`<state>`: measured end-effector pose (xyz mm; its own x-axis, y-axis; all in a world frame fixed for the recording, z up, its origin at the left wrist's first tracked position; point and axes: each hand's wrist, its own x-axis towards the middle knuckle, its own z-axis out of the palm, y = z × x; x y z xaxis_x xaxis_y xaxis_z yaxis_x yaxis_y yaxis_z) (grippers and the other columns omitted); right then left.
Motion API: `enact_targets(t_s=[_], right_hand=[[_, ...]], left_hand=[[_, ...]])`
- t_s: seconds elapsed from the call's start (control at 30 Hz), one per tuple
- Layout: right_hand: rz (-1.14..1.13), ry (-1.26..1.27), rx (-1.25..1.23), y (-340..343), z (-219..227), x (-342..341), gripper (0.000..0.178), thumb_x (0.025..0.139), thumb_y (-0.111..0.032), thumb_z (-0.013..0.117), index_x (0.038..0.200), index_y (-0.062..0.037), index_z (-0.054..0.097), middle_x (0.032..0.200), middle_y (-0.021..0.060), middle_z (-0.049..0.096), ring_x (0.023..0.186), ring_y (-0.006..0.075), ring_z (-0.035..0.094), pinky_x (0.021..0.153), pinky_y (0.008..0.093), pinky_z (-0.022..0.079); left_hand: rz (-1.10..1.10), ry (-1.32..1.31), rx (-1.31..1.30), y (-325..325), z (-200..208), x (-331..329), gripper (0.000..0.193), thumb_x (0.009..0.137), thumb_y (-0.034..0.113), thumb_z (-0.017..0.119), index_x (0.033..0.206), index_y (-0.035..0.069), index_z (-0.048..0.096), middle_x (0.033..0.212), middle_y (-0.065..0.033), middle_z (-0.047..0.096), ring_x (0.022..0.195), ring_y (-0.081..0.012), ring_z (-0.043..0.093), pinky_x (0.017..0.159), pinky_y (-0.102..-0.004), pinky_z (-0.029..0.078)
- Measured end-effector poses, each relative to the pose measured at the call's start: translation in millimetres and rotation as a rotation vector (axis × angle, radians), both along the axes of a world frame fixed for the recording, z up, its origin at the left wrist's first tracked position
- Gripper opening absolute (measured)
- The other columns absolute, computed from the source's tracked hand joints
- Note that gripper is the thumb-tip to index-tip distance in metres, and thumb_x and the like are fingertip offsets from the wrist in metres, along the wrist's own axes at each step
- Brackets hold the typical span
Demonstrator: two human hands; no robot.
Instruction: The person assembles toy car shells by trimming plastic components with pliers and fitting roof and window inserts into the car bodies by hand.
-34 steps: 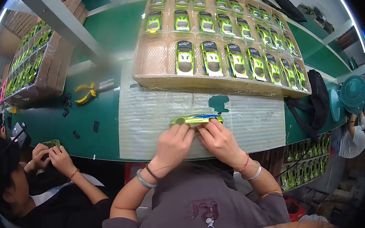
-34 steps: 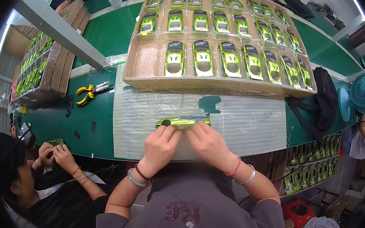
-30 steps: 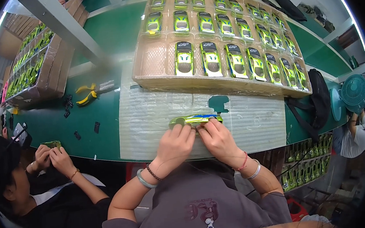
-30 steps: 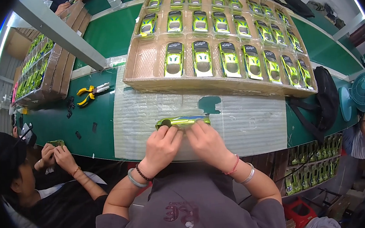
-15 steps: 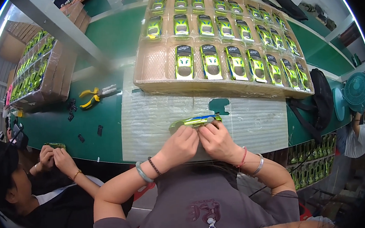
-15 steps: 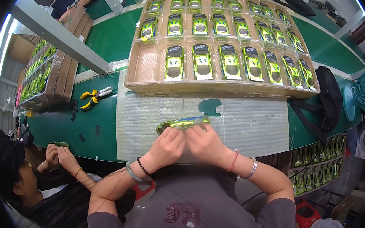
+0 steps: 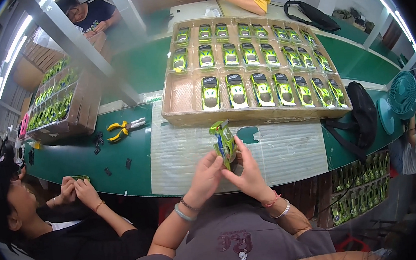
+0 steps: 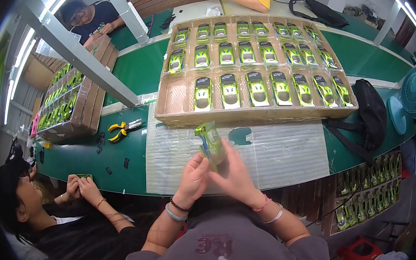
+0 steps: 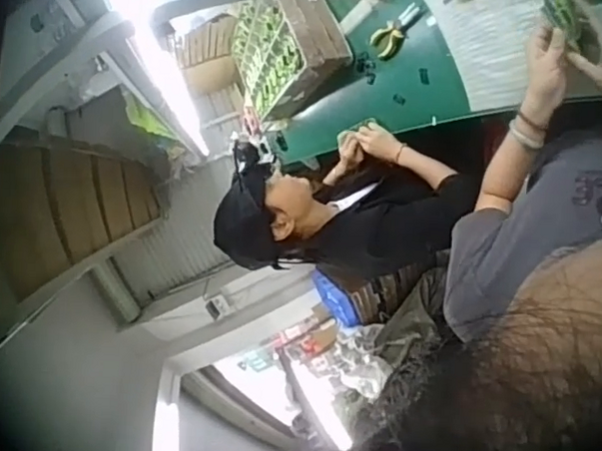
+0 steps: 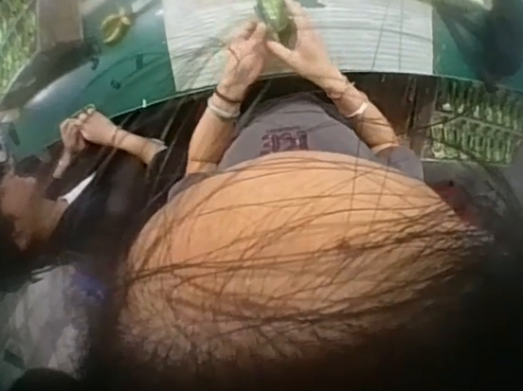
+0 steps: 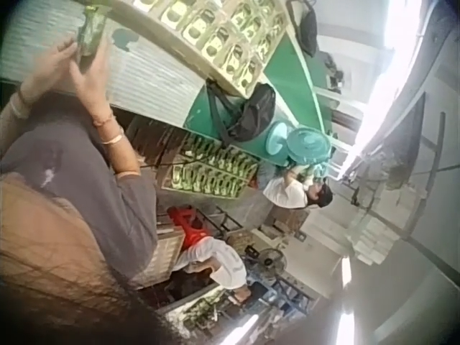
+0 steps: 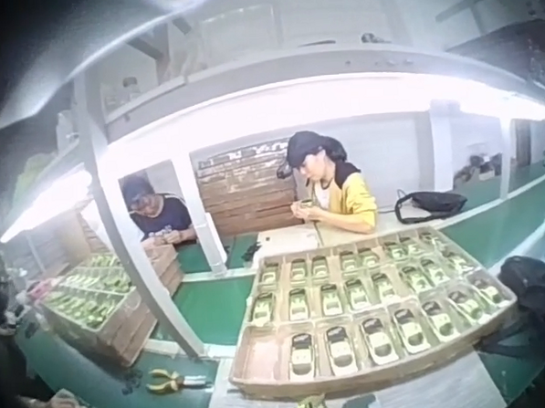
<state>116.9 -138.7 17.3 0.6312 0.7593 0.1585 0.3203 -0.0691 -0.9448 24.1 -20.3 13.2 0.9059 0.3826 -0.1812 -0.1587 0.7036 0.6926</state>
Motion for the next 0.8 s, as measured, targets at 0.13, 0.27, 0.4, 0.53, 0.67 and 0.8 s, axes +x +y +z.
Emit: enact_targets(t_s=[0.13, 0.27, 0.4, 0.53, 0.67, 0.8], right_hand=[[0.013, -0.229, -0.011, -4.6, 17.3, 4.6, 0.085, 0.075, -0.011, 0.077, 0.145, 0.0030, 0.030, 0.133, 0.0210, 0.048, 0.123, 0.0334, 0.050, 0.101, 0.0390, 0.042], [0.032, -0.310, -0.040, -9.4, 21.6, 3.3, 0.076, 0.076, -0.011, 0.075, 0.142, 0.0005, 0.039, 0.134, 0.0223, 0.047, 0.121, 0.0369, 0.050, 0.101, 0.0399, 0.041], [0.034, -0.374, -0.099, -17.6, 27.6, 8.9, 0.068, 0.078, -0.010, 0.073, 0.139, -0.0021, 0.044, 0.137, 0.0203, 0.046, 0.120, 0.0375, 0.049, 0.102, 0.0414, 0.040], [0.128, -0.399, -0.179, -25.9, 17.6, 14.9, 0.064, 0.077, -0.008, 0.072, 0.136, -0.0055, 0.048, 0.140, 0.0192, 0.043, 0.121, 0.0375, 0.046, 0.103, 0.0425, 0.038], [0.142, -0.462, -0.210, -30.5, 12.1, 16.1, 0.060, 0.078, -0.007, 0.071, 0.134, -0.0075, 0.051, 0.141, 0.0197, 0.041, 0.122, 0.0389, 0.045, 0.104, 0.0432, 0.038], [0.172, -0.499, -0.191, -31.0, 6.6, 18.7, 0.058, 0.078, -0.006, 0.071, 0.133, -0.0100, 0.053, 0.145, 0.0220, 0.037, 0.122, 0.0401, 0.045, 0.104, 0.0441, 0.039]], left_hand=[[-0.039, -0.034, 0.049, 8.2, 2.1, -4.6, 0.030, 0.098, 0.009, 0.051, 0.127, -0.001, 0.051, 0.122, -0.0089, 0.058, 0.109, -0.0174, 0.056, 0.097, -0.0340, 0.045], [0.011, -0.014, 0.075, 16.9, -5.2, -4.7, 0.034, 0.097, 0.010, 0.055, 0.128, -0.001, 0.049, 0.120, -0.0088, 0.058, 0.108, -0.0183, 0.056, 0.094, -0.0355, 0.046], [0.445, 0.177, 1.083, 18.3, -9.7, -19.1, 0.041, 0.085, 0.010, 0.069, 0.123, 0.003, 0.056, 0.111, -0.0099, 0.057, 0.103, -0.0214, 0.056, 0.087, -0.0369, 0.047], [0.313, 0.105, 1.898, 12.9, 14.8, -15.6, 0.031, 0.073, 0.010, 0.075, 0.103, 0.011, 0.068, 0.106, -0.0117, 0.054, 0.101, -0.0316, 0.054, 0.085, -0.0415, 0.046], [0.267, 0.088, 1.957, 10.5, 5.0, -16.1, 0.029, 0.076, 0.011, 0.072, 0.103, 0.009, 0.067, 0.107, -0.0108, 0.054, 0.103, -0.0311, 0.054, 0.085, -0.0414, 0.047], [0.233, 0.092, 1.979, 9.1, -1.5, -12.7, 0.024, 0.075, 0.009, 0.072, 0.098, 0.008, 0.067, 0.108, -0.0103, 0.054, 0.105, -0.0311, 0.053, 0.086, -0.0413, 0.047]])
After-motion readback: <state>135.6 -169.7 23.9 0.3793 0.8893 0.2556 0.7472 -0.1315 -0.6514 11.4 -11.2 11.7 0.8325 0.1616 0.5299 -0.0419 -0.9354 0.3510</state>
